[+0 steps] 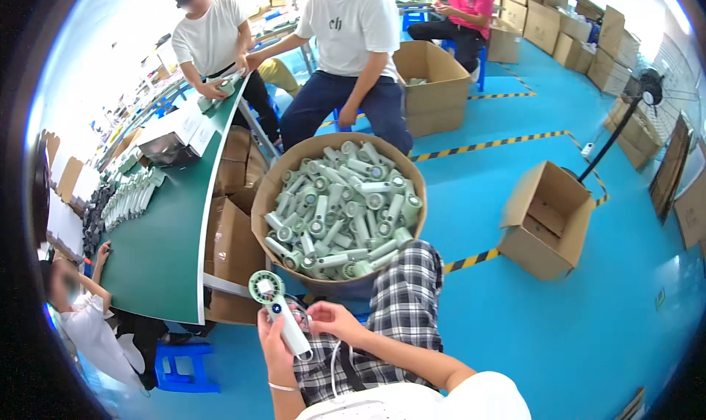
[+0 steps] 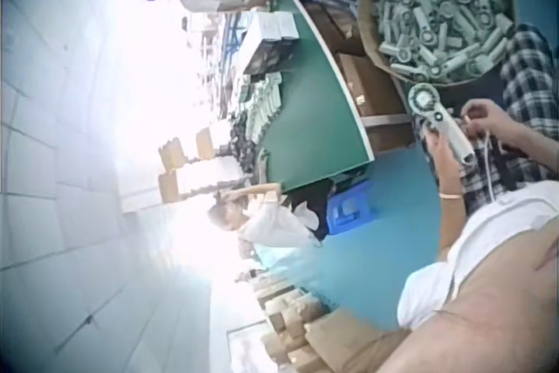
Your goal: Assembling components of a handheld electric fan and testing its operation.
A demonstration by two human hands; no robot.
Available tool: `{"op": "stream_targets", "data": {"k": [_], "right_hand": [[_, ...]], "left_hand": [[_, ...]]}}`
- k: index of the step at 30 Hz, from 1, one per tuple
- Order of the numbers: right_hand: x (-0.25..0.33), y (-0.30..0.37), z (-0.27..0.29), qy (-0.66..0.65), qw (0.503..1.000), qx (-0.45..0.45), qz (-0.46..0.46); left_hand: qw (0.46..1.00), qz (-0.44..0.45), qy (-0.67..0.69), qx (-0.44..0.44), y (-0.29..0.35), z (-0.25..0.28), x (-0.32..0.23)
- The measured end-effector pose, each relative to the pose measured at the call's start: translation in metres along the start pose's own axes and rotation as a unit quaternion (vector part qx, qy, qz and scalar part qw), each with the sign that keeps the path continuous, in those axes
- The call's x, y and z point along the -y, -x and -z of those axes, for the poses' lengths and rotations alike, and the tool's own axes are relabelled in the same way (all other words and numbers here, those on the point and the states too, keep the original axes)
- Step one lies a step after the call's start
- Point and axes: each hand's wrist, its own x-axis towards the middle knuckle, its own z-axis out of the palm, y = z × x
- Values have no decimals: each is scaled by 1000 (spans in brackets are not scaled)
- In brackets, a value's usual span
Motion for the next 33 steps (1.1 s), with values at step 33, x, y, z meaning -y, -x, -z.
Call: {"op": "stream_targets", "data": {"k": [33], "right_hand": [[146, -53, -120, 673, 645, 97, 349]], "left_hand": [[983, -59, -127, 115, 21, 14, -48]]}}
